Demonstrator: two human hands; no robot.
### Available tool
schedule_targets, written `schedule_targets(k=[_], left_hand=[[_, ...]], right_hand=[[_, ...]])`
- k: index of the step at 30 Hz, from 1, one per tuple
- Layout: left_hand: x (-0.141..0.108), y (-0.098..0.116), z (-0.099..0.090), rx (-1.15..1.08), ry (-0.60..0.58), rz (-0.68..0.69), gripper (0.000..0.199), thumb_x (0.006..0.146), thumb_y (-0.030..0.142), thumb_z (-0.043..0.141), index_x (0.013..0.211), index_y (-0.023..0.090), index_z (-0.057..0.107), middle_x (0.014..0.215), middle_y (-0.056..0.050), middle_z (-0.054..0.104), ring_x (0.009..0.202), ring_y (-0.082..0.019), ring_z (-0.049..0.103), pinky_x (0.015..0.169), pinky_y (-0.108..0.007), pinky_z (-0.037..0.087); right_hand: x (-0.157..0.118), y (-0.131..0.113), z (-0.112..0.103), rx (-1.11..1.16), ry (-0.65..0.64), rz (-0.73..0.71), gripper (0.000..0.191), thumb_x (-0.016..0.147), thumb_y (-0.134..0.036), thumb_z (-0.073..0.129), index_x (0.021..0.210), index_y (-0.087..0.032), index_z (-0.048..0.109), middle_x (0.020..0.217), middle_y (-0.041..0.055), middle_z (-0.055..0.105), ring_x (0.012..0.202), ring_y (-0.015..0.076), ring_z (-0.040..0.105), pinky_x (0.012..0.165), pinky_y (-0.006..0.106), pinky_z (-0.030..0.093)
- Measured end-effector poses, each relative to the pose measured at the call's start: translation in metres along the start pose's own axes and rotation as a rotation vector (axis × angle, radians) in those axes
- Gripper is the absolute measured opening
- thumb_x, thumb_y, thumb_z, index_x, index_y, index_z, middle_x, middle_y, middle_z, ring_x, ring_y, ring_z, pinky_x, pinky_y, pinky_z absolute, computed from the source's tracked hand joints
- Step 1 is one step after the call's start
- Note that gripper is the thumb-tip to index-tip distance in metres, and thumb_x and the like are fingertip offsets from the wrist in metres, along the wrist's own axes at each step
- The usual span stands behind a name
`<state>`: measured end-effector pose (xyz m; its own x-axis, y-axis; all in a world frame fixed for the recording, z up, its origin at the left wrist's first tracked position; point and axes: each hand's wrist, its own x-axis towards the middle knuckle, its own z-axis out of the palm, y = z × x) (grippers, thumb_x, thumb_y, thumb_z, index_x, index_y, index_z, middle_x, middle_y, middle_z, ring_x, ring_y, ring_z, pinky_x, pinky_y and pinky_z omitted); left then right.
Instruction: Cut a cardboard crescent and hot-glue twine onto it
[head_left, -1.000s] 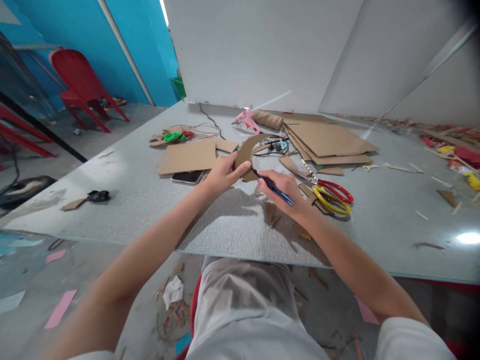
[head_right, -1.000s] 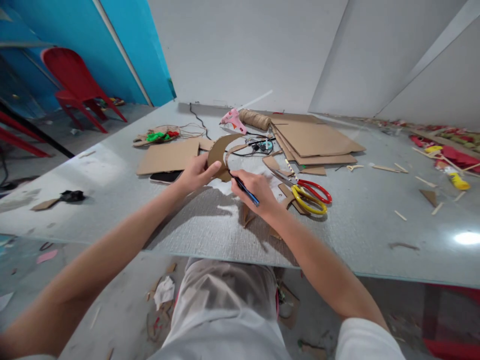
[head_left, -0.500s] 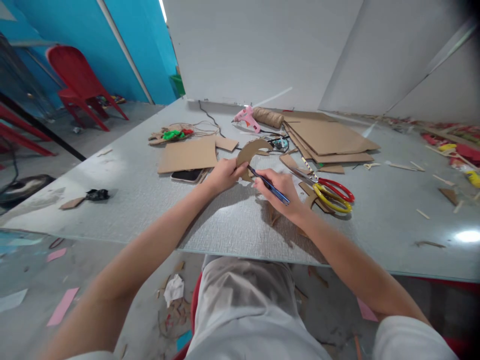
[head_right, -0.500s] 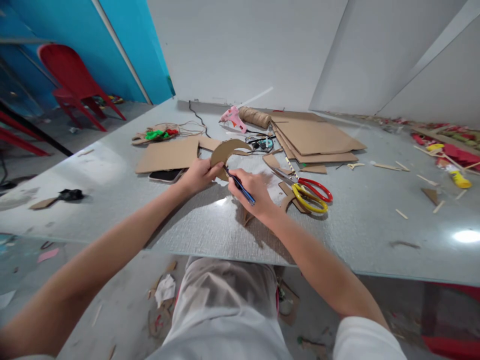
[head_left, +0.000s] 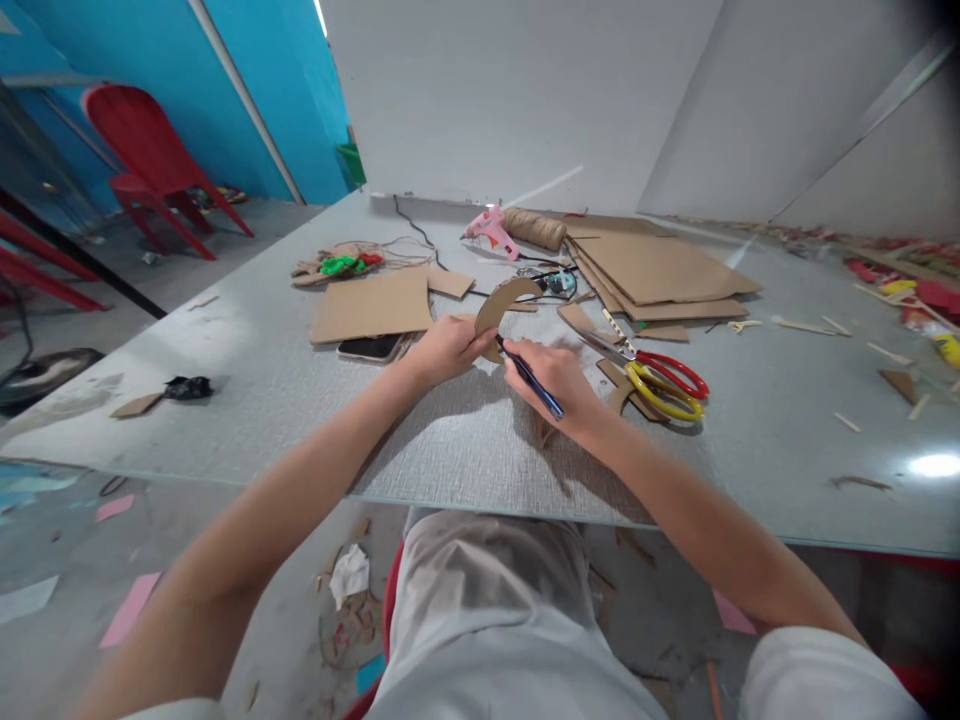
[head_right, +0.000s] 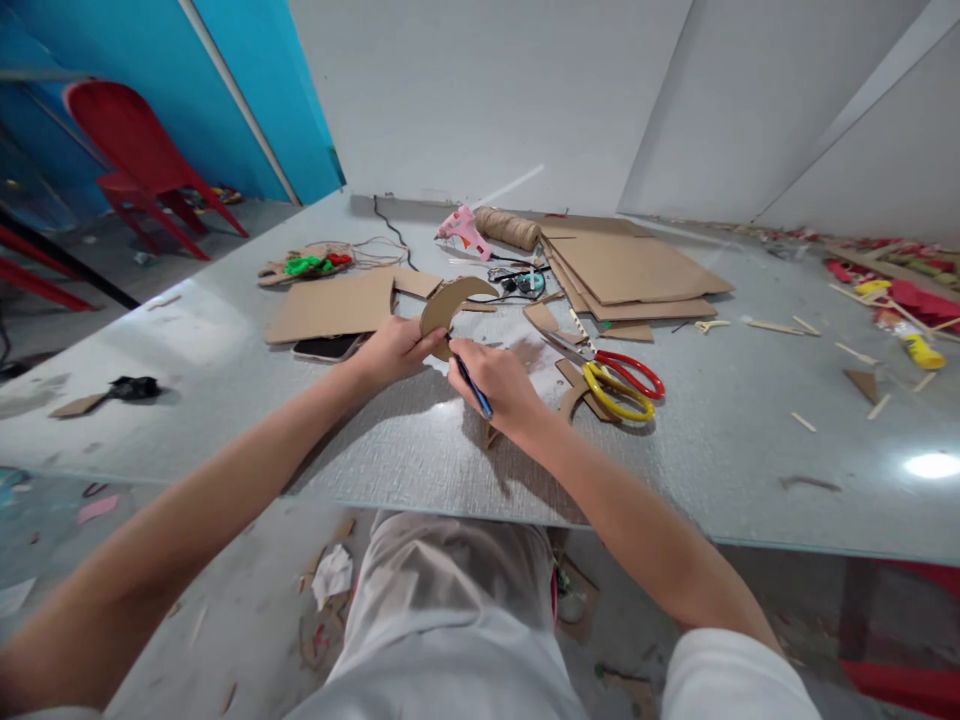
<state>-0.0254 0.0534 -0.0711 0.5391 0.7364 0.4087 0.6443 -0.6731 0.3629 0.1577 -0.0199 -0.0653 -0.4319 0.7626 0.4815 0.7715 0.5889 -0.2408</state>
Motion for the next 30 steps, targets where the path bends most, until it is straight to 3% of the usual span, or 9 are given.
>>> schedule_targets(k=[30], left_hand=[[0.0031,-0.0022,0.0001,0.082,-0.001,0.050,0.036,0.094,0.034,0.044,0.063,0.018,0.050,0.050,0.001,0.045,0.049,-0.013,0.045,0.054,-0.026,0.030]], right_hand=[[-0.0041,0.0069,0.0019,-0.066,-0.004,-0.103,0.021,0.090,-0.013,0.040,0.093,-0.012,0.061,0.075,0.0065,0.067,0.059,0.0139,0.058,0.056,0.025,0.036]])
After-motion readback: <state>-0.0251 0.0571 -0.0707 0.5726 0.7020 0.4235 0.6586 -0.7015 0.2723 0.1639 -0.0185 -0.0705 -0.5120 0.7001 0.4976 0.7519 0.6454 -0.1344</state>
